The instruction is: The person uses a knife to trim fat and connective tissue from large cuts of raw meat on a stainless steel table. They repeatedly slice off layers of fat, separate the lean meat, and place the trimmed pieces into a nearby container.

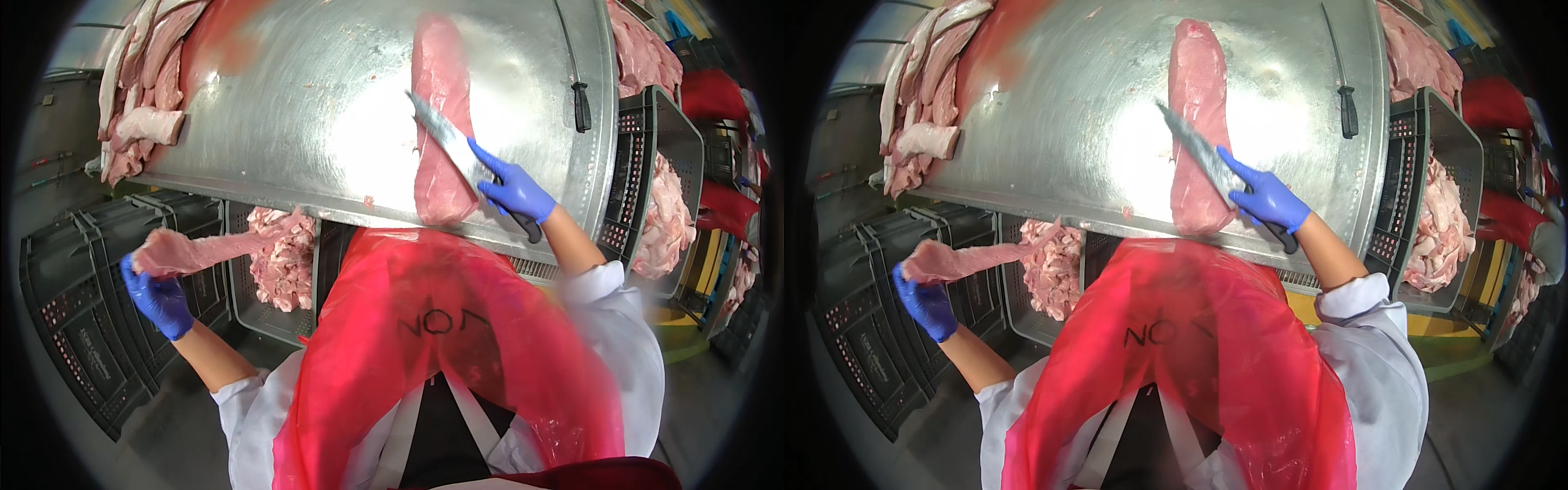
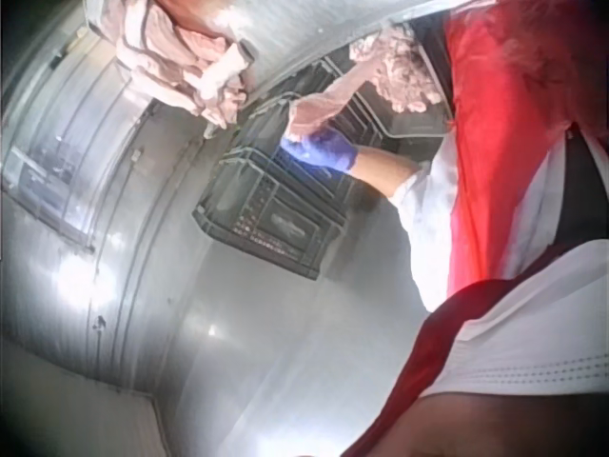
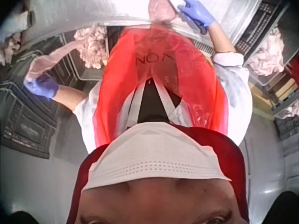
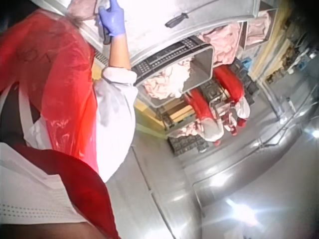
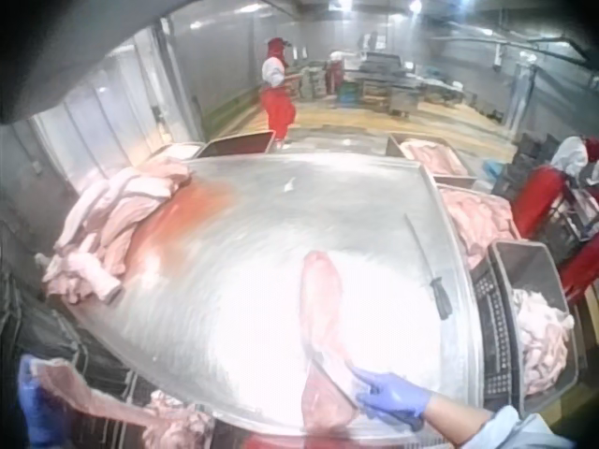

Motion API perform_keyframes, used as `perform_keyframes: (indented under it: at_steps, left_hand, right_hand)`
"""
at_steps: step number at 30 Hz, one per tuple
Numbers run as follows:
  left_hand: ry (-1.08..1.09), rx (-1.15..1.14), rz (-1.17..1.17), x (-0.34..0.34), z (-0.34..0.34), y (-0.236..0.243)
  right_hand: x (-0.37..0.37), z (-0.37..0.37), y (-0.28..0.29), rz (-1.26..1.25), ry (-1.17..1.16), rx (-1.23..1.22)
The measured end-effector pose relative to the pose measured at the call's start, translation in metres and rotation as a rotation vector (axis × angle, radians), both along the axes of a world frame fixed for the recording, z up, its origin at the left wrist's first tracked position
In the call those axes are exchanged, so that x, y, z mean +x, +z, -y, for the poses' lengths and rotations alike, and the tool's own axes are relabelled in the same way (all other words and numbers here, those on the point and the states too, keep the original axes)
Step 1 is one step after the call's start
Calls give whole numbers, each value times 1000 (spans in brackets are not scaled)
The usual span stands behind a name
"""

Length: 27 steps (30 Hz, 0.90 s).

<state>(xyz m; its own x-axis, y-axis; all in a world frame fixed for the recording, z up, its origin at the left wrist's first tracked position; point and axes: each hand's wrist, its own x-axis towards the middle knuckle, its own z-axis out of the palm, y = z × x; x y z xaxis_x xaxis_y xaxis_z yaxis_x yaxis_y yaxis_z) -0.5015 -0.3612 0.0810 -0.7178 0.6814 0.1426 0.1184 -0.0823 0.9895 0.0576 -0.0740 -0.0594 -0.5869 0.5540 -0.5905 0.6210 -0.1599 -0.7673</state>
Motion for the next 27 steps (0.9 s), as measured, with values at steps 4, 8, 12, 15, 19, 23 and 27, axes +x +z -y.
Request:
perform_keyframes:
  at_steps: [4,8,12,15,19,23,27]
  left_hand:
    - [259,-1220,-882,-50,77,-98]
    - [-141,-690,-706,81,-79,-193]
    - [-585,-201,-921,245,-227,-256]
    - [-705,-282,-956,290,-265,-269]
    - [-611,-119,-927,240,-247,-307]
    - [-483,-249,-957,154,-208,-308]
    - [-315,-491,-979,53,-145,-305]
  right_hand:
    - [-41,22,-38,-283,-382,-134]
    - [-71,49,-57,-112,-465,165]
    - [-60,41,-77,79,-338,566]
    - [-41,28,-77,152,-335,627]
    - [-34,24,-73,207,-316,656]
    - [-27,22,-69,249,-334,658]
    - [-23,29,-67,219,-435,519]
